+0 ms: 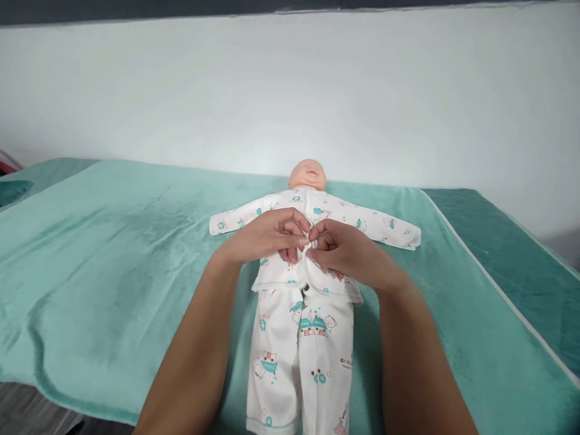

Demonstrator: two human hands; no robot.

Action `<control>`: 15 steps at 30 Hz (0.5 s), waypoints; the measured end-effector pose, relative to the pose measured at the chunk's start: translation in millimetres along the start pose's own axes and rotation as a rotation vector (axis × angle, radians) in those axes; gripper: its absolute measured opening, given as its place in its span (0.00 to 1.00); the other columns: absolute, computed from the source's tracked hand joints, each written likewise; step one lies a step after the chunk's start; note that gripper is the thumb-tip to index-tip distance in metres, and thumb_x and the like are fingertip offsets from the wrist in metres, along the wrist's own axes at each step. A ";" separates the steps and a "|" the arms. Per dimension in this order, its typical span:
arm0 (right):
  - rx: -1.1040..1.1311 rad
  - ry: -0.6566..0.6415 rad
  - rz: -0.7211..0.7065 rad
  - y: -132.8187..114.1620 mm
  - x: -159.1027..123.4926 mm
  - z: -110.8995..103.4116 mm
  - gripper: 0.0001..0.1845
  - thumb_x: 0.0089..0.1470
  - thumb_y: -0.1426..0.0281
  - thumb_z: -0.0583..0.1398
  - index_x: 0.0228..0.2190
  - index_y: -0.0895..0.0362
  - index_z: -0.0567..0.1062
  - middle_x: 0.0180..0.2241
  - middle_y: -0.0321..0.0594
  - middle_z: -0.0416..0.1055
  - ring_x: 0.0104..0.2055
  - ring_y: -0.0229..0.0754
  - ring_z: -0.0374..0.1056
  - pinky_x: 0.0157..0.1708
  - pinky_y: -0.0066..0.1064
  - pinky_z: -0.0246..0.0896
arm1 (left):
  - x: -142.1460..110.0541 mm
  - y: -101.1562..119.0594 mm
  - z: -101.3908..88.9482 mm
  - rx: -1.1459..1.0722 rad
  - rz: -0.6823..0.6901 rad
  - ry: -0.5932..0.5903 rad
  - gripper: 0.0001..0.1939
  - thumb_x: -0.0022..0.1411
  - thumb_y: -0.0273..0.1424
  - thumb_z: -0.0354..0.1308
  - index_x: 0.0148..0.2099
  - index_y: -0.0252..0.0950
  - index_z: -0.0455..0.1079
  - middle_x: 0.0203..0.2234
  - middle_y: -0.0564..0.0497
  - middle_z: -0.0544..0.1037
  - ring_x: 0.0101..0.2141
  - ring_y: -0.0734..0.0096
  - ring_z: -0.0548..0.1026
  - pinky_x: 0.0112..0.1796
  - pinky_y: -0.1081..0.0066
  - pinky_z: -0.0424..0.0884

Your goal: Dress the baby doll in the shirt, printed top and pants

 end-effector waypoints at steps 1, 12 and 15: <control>-0.005 0.000 0.001 -0.9 -0.2 0.4 0.10 0.51 0.69 0.62 0.36 0.53 0.67 0.19 0.26 0.65 0.18 0.31 0.57 0.17 0.24 0.55 | -0.1 -0.1 0.0 0.011 -0.012 0.009 0.15 0.59 0.37 0.66 0.44 0.37 0.68 0.26 0.55 0.76 0.25 0.75 0.76 0.29 0.73 0.75; -0.014 0.004 0.006 -2.0 -0.8 1.1 0.09 0.52 0.68 0.63 0.35 0.53 0.67 0.20 0.26 0.65 0.19 0.31 0.59 0.19 0.24 0.56 | 0.6 0.7 -1.3 0.048 -0.015 0.049 0.15 0.56 0.37 0.68 0.40 0.37 0.69 0.25 0.56 0.74 0.20 0.81 0.69 0.21 0.77 0.66; 0.005 -0.003 0.005 -1.1 -0.5 1.4 0.10 0.52 0.67 0.64 0.35 0.53 0.67 0.20 0.26 0.65 0.19 0.31 0.59 0.19 0.24 0.57 | 1.5 0.3 -2.5 0.020 0.004 0.038 0.13 0.56 0.35 0.68 0.40 0.38 0.69 0.24 0.57 0.73 0.19 0.82 0.66 0.21 0.77 0.63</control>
Point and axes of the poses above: each hand's wrist, its own x-axis towards the middle knuckle, its own z-axis out of the palm, y = z × x, the point moved 10 cm from there along x, towards the middle knuckle
